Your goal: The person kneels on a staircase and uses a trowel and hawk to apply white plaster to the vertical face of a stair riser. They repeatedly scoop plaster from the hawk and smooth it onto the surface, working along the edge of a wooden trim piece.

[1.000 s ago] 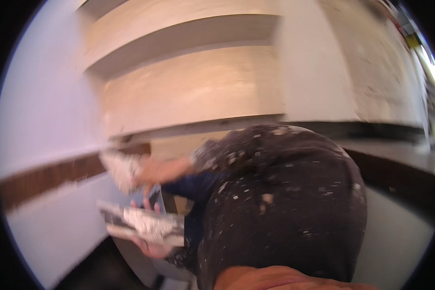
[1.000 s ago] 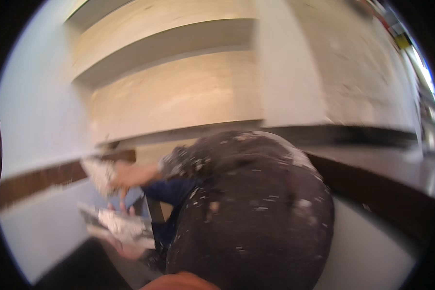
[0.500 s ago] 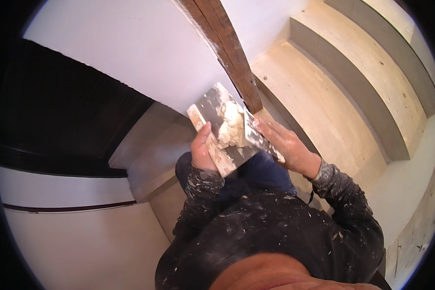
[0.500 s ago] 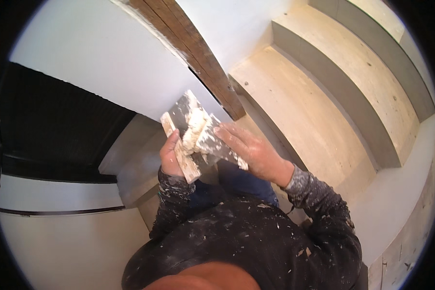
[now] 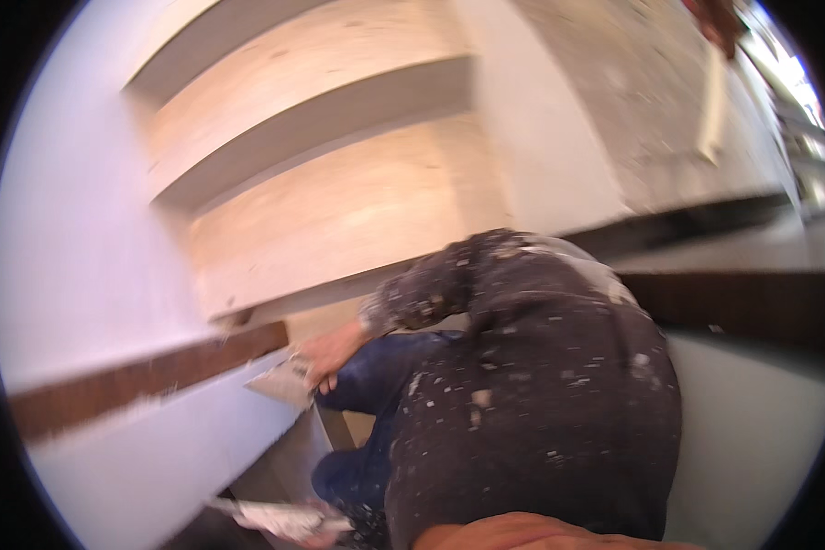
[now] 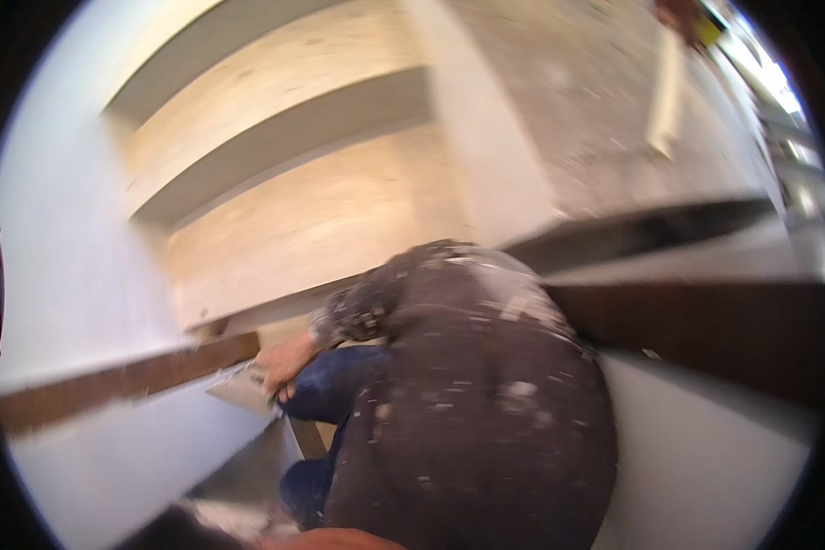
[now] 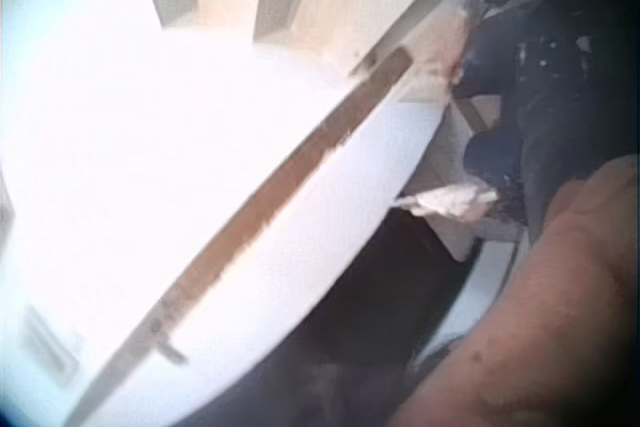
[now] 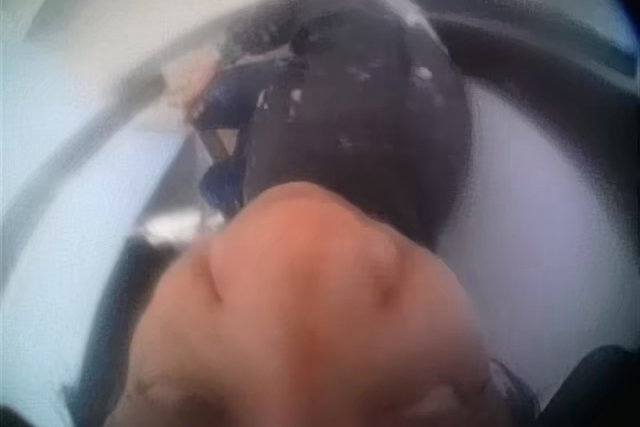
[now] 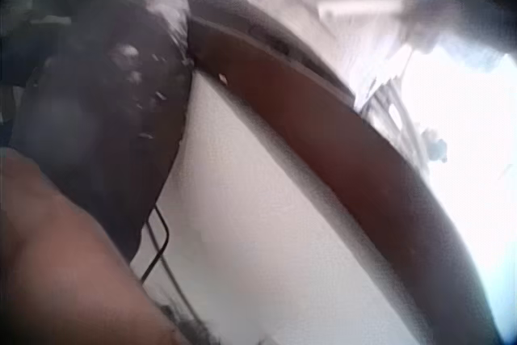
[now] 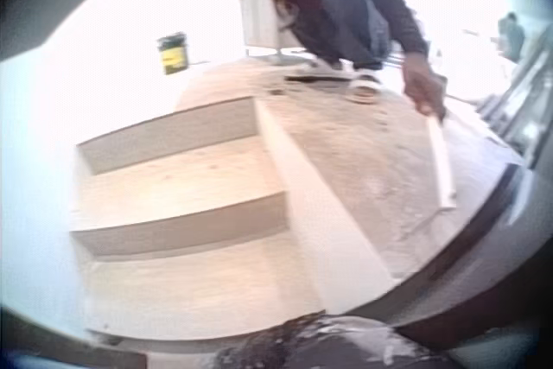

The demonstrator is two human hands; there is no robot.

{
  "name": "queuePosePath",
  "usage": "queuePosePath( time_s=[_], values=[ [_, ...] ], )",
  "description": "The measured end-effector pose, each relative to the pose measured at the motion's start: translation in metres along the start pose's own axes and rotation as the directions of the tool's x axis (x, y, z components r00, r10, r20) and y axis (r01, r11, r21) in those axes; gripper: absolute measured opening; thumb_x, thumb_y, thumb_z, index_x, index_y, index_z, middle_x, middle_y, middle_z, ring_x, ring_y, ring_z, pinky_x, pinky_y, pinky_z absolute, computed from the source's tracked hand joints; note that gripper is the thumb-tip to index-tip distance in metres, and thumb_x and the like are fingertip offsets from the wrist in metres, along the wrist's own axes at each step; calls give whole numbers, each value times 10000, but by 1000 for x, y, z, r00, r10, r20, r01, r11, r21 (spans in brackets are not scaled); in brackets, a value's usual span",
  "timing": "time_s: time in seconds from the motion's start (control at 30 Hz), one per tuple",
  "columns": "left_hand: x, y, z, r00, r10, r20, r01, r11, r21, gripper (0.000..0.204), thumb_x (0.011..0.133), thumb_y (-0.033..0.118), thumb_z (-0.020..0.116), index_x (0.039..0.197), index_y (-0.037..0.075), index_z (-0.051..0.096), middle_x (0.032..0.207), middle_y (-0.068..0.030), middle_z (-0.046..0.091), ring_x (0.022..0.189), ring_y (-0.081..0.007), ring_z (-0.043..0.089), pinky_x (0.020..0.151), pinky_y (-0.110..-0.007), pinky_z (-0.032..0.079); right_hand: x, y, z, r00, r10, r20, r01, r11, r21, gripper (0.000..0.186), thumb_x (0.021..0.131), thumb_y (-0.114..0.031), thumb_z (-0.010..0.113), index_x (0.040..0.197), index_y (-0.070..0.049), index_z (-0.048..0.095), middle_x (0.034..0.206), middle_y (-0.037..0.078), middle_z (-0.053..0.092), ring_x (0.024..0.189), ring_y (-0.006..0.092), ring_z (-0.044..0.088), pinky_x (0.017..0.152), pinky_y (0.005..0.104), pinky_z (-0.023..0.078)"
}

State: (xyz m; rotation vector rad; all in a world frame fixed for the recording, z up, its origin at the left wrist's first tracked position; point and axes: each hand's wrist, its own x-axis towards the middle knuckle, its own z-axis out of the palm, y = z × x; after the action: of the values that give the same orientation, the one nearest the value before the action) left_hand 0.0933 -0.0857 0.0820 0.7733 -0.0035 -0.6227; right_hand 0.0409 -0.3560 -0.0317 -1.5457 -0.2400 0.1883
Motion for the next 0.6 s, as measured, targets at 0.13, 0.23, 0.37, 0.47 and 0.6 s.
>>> queuePosePath(
  time_s=[0.13,0.23,0.37,0.47,0.6],
  values=[
    [35,-12,11,996,-22,-87,29,996,79,427,991,270,601,1357,52,580,1086,-93,625,958,-232,609,860,-393,500,8,48,15,968,189,164,-249,678,691,391,927,-171,674,1253,13,562,1001,113,687,749,205,730,600,305,617],
    [41,-28,9,996,-37,-76,44,996,81,425,990,267,602,1361,61,579,1075,-86,618,948,-223,601,850,-388,495,11,76,16,966,215,140,-251,677,692,367,927,-171,674,1215,31,569,973,138,678,749,223,736,609,340,635],
    [43,-39,3,996,-45,-75,52,994,93,423,989,263,605,1365,73,579,1061,-77,608,934,-212,591,837,-381,489,14,88,11,973,220,63,-215,781,587,343,949,-214,633,1157,53,577,903,160,679,694,248,739,582,343,637],
    [46,-41,0,995,-51,-88,58,995,84,422,989,261,606,1369,81,579,1050,-70,600,923,-203,583,827,-376,484,14,87,15,964,263,27,-247,858,450,333,963,-245,588,1117,50,585,824,162,706,639,232,730,566,326,618],
    [47,-39,-1,994,-50,-98,59,995,84,421,988,257,608,1374,93,578,1035,-62,591,909,-192,572,814,-369,478,13,85,18,950,312,22,-302,898,319,344,971,-285,528,1086,30,604,729,152,731,578,197,712,552,309,582]
  ],
)
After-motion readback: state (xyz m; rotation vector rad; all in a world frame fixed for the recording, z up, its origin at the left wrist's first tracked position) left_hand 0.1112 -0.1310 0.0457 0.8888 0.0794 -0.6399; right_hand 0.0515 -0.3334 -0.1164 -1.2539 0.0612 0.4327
